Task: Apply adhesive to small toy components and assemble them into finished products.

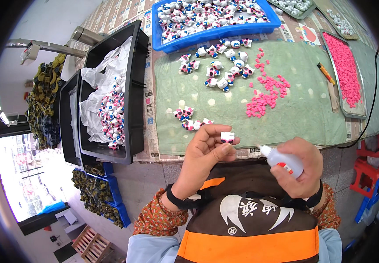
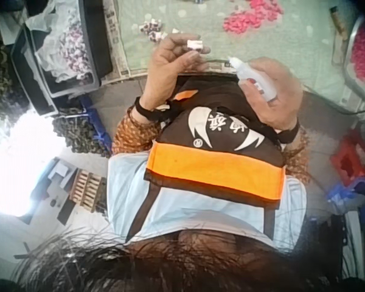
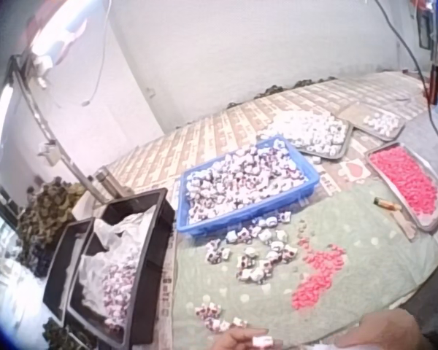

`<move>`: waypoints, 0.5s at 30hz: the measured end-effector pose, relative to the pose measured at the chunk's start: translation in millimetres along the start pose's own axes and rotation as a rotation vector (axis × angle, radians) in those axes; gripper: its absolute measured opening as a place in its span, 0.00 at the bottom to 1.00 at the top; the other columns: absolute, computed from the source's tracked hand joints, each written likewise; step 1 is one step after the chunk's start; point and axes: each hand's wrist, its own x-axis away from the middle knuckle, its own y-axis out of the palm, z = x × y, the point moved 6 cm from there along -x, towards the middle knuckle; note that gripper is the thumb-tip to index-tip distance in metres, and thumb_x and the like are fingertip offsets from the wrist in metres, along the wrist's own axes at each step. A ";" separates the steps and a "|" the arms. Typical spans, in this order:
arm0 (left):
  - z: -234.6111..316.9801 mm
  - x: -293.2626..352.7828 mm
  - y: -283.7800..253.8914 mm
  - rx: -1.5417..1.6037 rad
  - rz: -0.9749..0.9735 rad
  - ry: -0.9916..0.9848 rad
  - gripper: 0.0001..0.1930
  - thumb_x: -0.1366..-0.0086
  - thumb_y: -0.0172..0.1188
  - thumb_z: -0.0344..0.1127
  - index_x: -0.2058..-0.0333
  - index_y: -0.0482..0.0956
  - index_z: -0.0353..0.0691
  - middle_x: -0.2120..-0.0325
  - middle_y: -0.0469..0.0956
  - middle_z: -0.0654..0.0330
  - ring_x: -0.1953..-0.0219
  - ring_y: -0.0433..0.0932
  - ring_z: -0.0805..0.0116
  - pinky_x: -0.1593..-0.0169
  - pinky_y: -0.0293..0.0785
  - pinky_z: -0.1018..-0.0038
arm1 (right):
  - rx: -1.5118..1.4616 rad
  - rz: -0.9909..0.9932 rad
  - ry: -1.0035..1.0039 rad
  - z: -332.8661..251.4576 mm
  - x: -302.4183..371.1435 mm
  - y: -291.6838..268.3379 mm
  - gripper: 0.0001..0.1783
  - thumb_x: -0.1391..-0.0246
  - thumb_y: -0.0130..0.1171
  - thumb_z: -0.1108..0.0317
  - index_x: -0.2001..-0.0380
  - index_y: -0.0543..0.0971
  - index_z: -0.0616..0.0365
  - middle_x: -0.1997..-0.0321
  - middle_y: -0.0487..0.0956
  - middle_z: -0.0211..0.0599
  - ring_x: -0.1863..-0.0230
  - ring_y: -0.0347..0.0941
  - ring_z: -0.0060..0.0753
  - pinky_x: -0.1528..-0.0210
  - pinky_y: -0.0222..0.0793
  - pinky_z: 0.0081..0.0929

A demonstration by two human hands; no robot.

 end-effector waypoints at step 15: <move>-19.3 9.1 8.2 -0.128 -0.016 0.098 0.18 0.29 0.59 0.20 0.44 0.68 0.37 0.49 0.79 0.51 0.47 0.81 0.68 0.48 0.83 0.72 | 0.141 -0.064 -0.179 -17.3 -2.2 18.7 0.23 0.56 0.74 0.73 0.54 0.79 0.58 0.77 0.76 0.35 0.81 0.71 0.38 0.79 0.63 0.35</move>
